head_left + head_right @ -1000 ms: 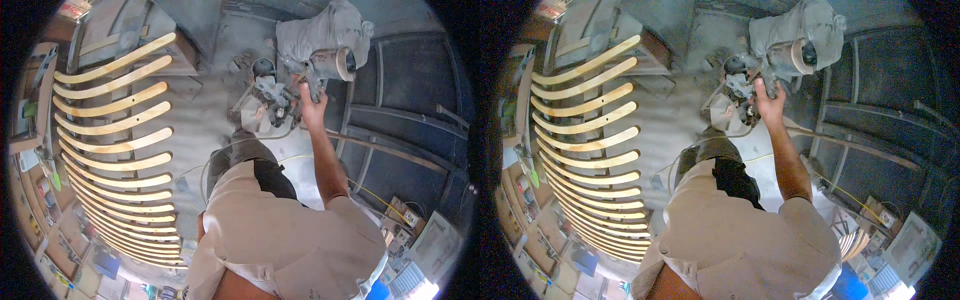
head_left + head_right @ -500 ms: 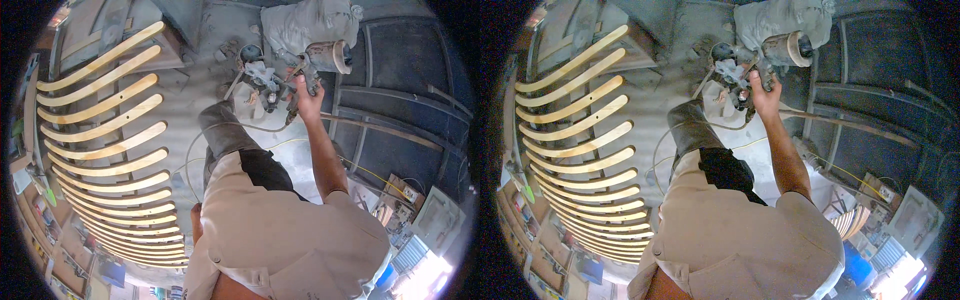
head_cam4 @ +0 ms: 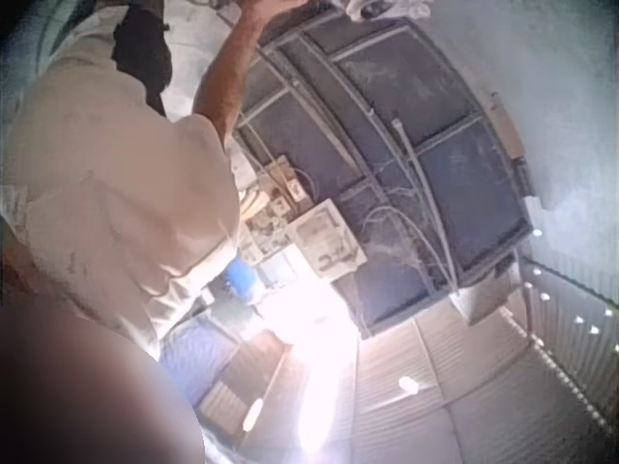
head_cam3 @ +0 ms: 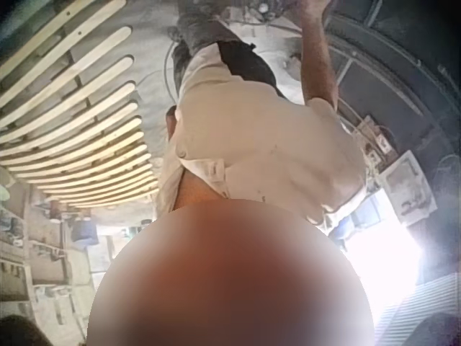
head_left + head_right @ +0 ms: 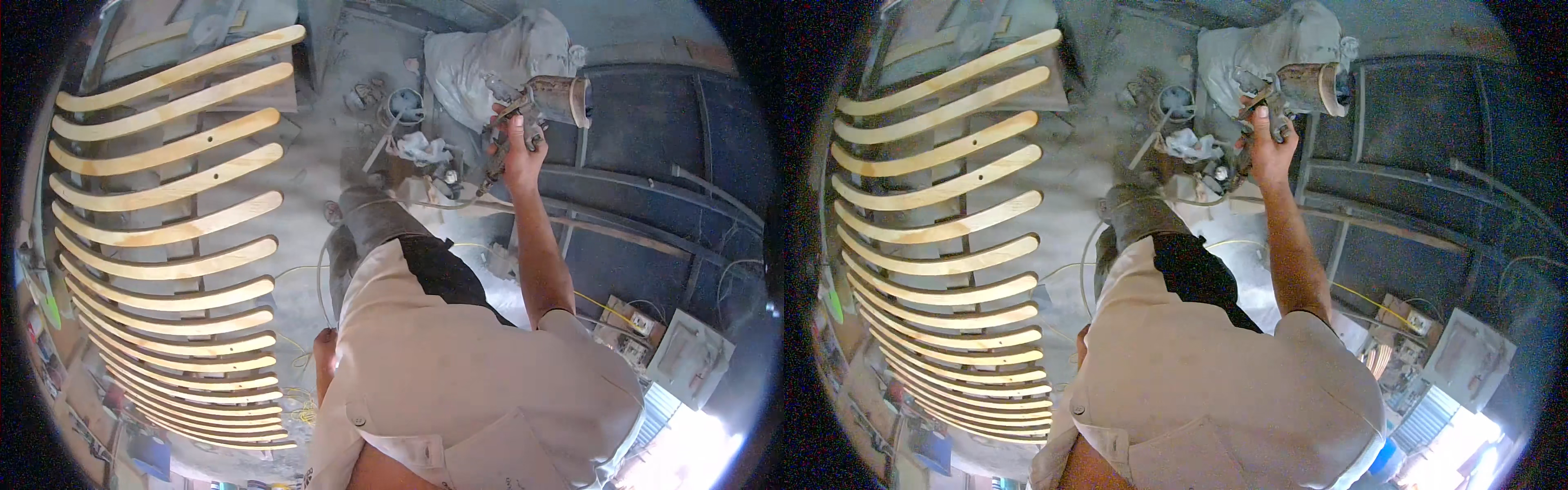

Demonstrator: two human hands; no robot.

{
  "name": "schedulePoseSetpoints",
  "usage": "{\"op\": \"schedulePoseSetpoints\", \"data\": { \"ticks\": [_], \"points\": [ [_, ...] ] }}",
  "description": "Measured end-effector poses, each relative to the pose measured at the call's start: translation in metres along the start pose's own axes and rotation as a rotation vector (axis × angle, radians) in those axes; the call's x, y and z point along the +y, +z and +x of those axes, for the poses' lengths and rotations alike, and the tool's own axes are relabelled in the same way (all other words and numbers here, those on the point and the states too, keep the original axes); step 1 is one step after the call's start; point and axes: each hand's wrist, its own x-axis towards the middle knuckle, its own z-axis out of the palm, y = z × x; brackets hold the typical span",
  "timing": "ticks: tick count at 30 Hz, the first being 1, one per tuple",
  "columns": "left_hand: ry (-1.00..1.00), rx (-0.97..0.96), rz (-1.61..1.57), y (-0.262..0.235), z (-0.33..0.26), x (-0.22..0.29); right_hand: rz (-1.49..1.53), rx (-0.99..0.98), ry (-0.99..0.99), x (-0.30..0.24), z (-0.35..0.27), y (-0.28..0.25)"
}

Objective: Spray painting curved wooden furniture slats in a workshop environment.

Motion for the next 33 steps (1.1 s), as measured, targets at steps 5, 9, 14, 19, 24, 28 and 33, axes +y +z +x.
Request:
{"op": "schedulePoseSetpoints", "data": {
  "ticks": [5,9,14,19,24,28,33],
  "points": [
    [0.013,-0.069,-0.233,0.016,0.013,-0.026,-0.064,-0.074,-0.016,-0.007,0.000,0.023],
    [0.109,-0.039,0.051,0.018,0.017,-0.015,-0.059,-0.139,-0.045,-0.001,0.000,0.027],
    [0.110,0.115,-0.118,0.028,0.030,-0.036,-0.125,-0.149,-0.050,-0.018,0.002,0.039],
    [0.079,0.035,-0.512,0.011,-0.006,0.099,-0.093,-0.194,-0.138,-0.041,0.004,0.035],
    [0.022,0.086,-0.518,0.032,0.005,0.092,-0.119,-0.235,-0.204,-0.060,-0.002,0.046],
    [0.138,0.096,-0.455,0.042,0.013,0.082,-0.147,-0.233,-0.198,-0.055,-0.002,0.042],
    [0.051,0.101,-0.615,0.052,0.014,0.065,-0.094,-0.277,-0.185,-0.042,0.003,0.054]
  ]
}}
